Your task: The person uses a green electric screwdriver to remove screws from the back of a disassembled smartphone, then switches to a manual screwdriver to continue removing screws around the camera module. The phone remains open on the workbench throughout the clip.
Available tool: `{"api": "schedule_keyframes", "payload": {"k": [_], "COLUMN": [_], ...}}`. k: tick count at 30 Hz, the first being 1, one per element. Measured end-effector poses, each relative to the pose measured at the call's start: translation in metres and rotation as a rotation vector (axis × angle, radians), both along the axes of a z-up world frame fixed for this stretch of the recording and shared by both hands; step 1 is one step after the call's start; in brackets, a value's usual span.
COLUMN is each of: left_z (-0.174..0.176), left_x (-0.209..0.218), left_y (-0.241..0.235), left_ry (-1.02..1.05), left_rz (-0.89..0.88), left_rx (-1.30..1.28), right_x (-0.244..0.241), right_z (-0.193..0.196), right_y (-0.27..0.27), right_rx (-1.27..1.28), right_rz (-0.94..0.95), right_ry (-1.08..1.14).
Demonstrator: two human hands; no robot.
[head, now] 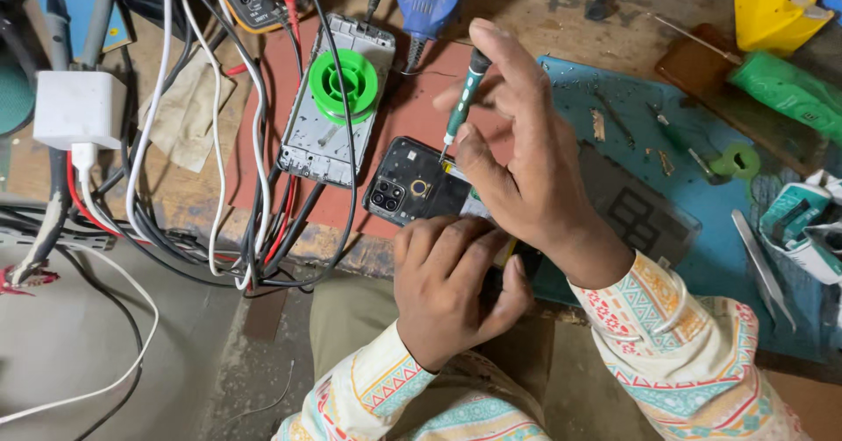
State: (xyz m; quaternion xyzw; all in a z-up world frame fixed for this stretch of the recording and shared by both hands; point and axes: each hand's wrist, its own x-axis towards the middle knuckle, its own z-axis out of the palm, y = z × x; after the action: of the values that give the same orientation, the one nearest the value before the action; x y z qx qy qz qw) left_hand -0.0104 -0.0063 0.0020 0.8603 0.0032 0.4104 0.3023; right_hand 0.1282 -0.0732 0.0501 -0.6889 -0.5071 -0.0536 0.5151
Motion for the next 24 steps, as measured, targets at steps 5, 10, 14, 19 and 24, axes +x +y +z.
{"api": "schedule_keyframes", "payload": {"k": [5,10,14,19,24], "left_z": [-0.009,-0.009,-0.013,-0.016,-0.016], "left_x": [-0.006,-0.007,-0.009,-0.008,-0.008], "left_y": [0.002,0.009,0.01,0.011,0.013], "left_ry": [-0.014,-0.04,-0.031,-0.044,-0.045], "left_rz": [-0.031,-0.088,-0.097,-0.105,-0.12], "left_rx": [0.008,-0.004,-0.025,-0.061,-0.058], "right_x": [-0.005,-0.006,-0.008,-0.011,-0.013], "right_z": [-0.005,-0.005,-0.006,0.003,0.025], "right_y": [-0.001,0.002,0.002,0.004,-0.015], "right_rx": [-0.025,-0.068,-0.052,-0.028,-0.039], "right_rz": [-0.002,-0.046,0.055,-0.044,-0.259], "right_ry": [0.029,-0.073,0.048,0.288,0.434]}}
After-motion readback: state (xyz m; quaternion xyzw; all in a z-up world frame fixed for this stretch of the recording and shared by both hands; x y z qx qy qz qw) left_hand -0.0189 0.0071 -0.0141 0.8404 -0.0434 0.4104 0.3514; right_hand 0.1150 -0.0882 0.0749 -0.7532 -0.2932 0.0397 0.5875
